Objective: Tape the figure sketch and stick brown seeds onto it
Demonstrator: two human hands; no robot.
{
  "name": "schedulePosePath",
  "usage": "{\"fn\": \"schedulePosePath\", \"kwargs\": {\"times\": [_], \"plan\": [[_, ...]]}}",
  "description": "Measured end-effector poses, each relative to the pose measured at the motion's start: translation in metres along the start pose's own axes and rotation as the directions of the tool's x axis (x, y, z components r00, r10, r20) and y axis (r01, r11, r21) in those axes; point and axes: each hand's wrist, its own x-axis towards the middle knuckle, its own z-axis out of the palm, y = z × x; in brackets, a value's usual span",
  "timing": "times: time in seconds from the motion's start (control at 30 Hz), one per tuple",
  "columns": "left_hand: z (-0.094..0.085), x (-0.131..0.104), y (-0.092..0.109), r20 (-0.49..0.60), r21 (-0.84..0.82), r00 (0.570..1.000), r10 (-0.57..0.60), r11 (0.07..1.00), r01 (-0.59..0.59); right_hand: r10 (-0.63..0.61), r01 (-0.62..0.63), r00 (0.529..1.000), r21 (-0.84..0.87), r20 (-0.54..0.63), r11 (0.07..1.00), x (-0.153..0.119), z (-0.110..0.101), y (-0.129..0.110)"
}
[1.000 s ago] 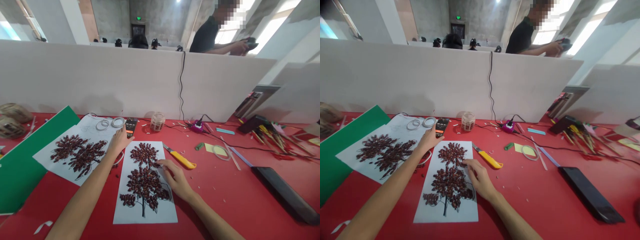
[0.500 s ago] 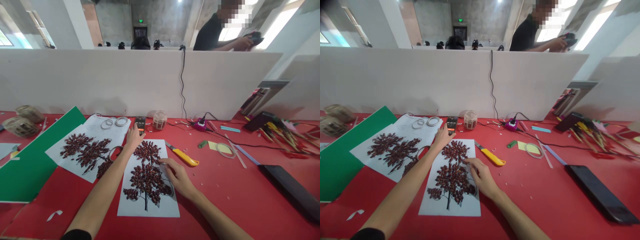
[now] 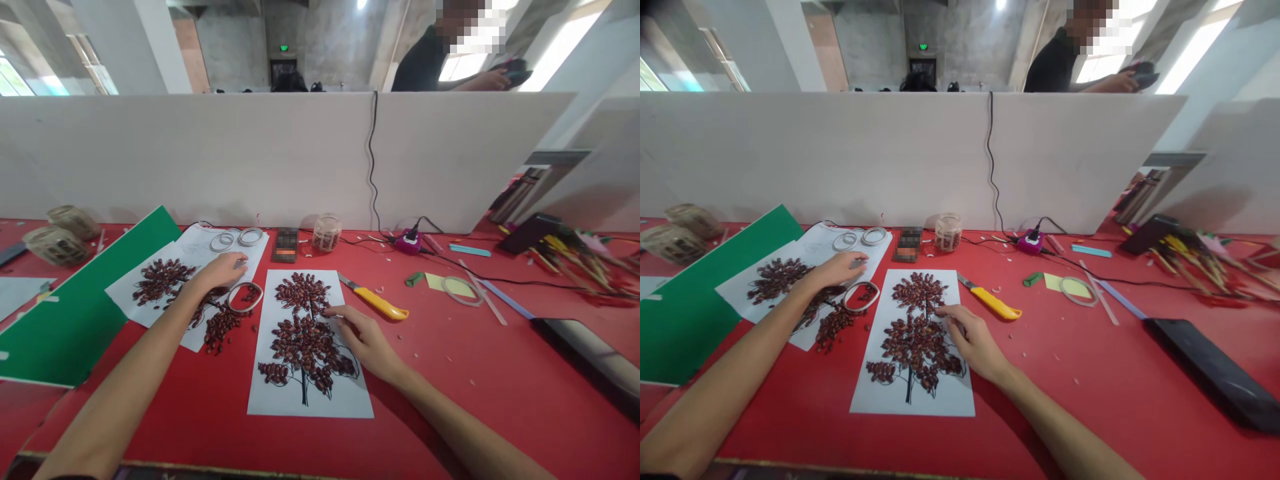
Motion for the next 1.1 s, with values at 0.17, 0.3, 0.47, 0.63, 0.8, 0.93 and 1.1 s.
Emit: {"fn": "schedulePosePath", "kwargs": {"times": [0.17, 0.3, 0.47, 0.63, 0.8, 0.93, 1.1], "plan": [[0.014, 0.027, 0.019, 0.025, 0.103, 0.999, -0.025, 0.994, 0.023, -0.010, 0.010, 1.000, -0.020, 0.005, 1.000, -0.006, -0.001, -0.001], [0.014, 0.044, 0.021, 0.081, 0.170, 0.990, -0.113, 0.981, 0.098, 0.003, -0.002, 1.000, -0.019, 0.015, 1.000, -0.008, 0.001, 0.000], [0.016, 0.058, 0.025, 0.142, 0.195, 0.968, -0.206, 0.965, 0.177, 0.000, 0.000, 1.000, -0.005, 0.018, 1.000, -0.007, 0.001, 0.000], [0.007, 0.057, 0.016, 0.069, 0.122, 0.977, -0.200, 0.974, 0.191, -0.008, 0.008, 1.000, 0.003, 0.021, 1.000, -0.006, 0.002, 0.000], [-0.009, 0.045, -0.006, 0.002, -0.038, 0.989, -0.146, 0.989, 0.146, -0.011, 0.011, 1.000, 0.004, 0.013, 1.000, -0.006, 0.002, 0.001], [-0.017, 0.044, -0.021, 0.023, -0.180, 0.982, -0.189, 0.965, 0.190, -0.081, 0.081, 0.996, 0.013, 0.026, 0.997, 0.009, 0.005, -0.010], [-0.019, 0.047, -0.029, 0.118, -0.354, 0.968, -0.223, 0.901, 0.251, 0.027, -0.093, 0.983, 0.361, 0.184, 0.928, 0.087, 0.044, -0.038]]}}
